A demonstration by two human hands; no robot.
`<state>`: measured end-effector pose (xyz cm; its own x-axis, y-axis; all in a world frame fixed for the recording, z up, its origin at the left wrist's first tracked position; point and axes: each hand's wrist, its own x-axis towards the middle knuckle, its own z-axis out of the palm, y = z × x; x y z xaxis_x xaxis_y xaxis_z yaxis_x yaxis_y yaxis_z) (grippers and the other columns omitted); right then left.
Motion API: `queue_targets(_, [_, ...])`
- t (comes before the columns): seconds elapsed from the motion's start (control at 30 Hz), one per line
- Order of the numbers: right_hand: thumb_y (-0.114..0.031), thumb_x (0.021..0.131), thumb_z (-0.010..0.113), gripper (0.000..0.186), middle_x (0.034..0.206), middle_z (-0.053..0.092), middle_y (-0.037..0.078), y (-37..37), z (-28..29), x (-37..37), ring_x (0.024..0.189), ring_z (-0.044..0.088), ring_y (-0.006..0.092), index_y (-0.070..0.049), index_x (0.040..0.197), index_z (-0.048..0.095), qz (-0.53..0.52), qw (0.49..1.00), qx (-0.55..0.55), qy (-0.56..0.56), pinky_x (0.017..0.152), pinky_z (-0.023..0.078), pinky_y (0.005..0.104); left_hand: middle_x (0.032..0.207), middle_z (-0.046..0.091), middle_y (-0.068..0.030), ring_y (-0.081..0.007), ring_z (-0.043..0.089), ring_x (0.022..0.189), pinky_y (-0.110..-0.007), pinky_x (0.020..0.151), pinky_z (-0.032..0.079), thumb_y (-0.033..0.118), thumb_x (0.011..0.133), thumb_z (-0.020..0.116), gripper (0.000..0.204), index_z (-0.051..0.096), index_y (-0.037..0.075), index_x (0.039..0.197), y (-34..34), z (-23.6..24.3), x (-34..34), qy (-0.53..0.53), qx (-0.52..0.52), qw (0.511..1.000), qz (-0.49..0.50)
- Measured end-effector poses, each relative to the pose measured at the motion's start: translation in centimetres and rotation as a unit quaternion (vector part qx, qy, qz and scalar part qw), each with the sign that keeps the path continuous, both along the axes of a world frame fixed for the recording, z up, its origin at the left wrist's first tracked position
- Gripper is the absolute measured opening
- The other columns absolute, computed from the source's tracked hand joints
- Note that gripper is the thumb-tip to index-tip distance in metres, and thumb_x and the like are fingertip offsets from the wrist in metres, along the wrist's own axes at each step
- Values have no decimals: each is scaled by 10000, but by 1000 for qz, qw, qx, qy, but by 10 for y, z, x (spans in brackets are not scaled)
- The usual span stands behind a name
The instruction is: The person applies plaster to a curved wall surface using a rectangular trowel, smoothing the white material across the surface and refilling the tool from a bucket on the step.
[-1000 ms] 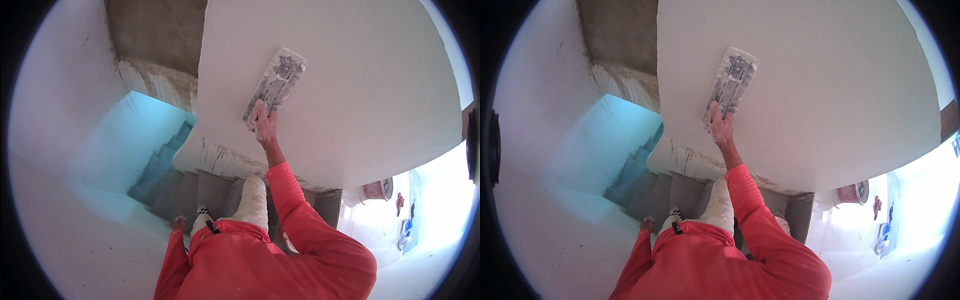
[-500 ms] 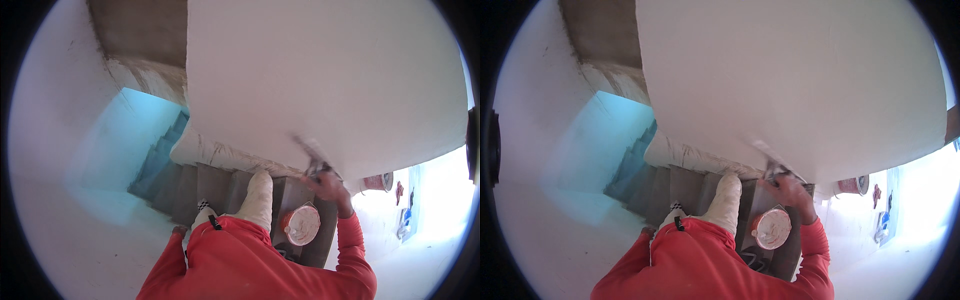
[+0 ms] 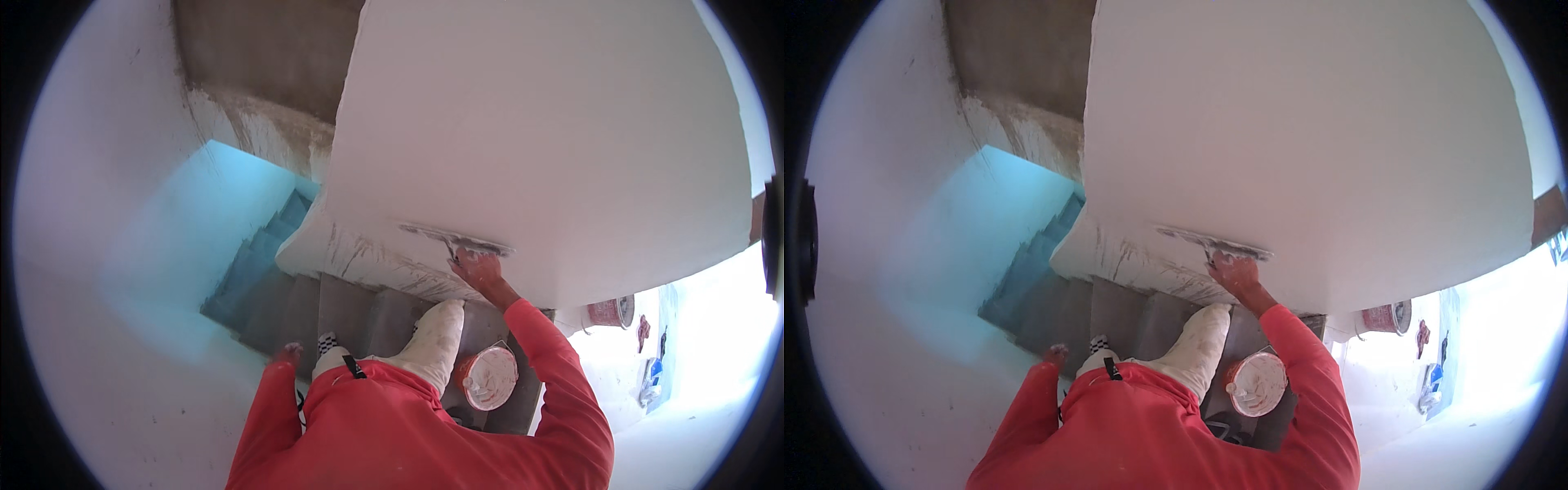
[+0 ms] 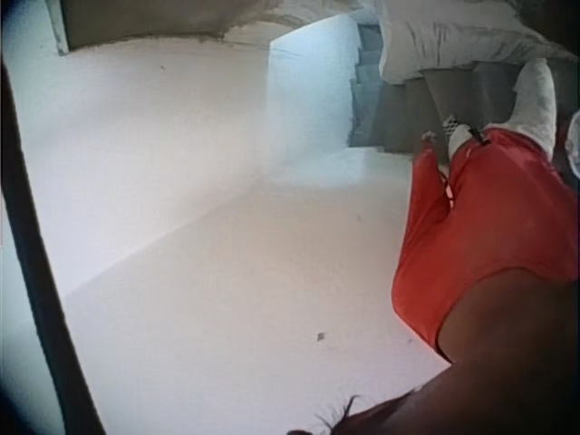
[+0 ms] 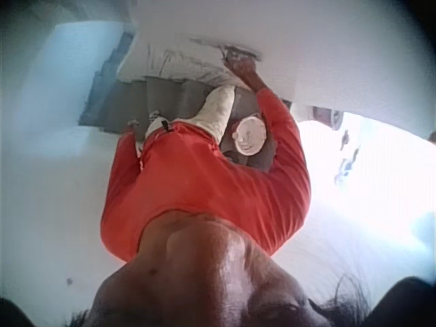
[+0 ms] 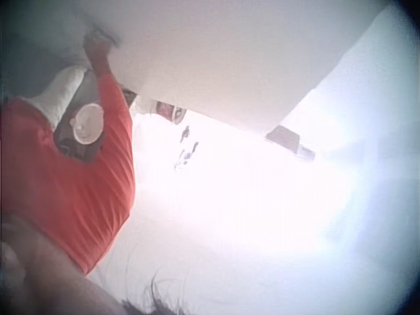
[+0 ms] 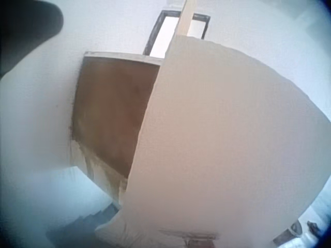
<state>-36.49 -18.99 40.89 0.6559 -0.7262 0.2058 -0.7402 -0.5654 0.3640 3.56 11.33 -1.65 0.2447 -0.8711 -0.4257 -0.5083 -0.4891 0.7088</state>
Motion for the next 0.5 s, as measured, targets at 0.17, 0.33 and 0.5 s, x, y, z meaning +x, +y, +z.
queue_targets(0.17, [-377,777,649,303,548,556,78,-2,123,56,491,580,246,-99,772,530,19,983,-144,-109,433,446,378,1073,592,-76,-250,553,1034,-362,901,439,185,775,502,227,631,164,961,15,-6,12,-216,54,923,-315])
queue_targets(0.33, [-389,832,602,344,564,565,72,-6,249,37,451,538,194,-46,846,584,-76,876,-43,-474,417,421,326,1201,542,-26,-224,511,1119,-370,910,439,235,876,362,304,589,211,1077,12,32,11,-331,141,824,-436])
queue_targets(0.5, [-454,847,555,395,606,603,15,28,309,-65,487,535,117,-74,920,637,-40,690,121,-713,427,410,240,1220,535,-9,-204,499,1141,-362,951,414,249,870,398,288,586,202,1083,-34,41,11,-334,92,819,-456])
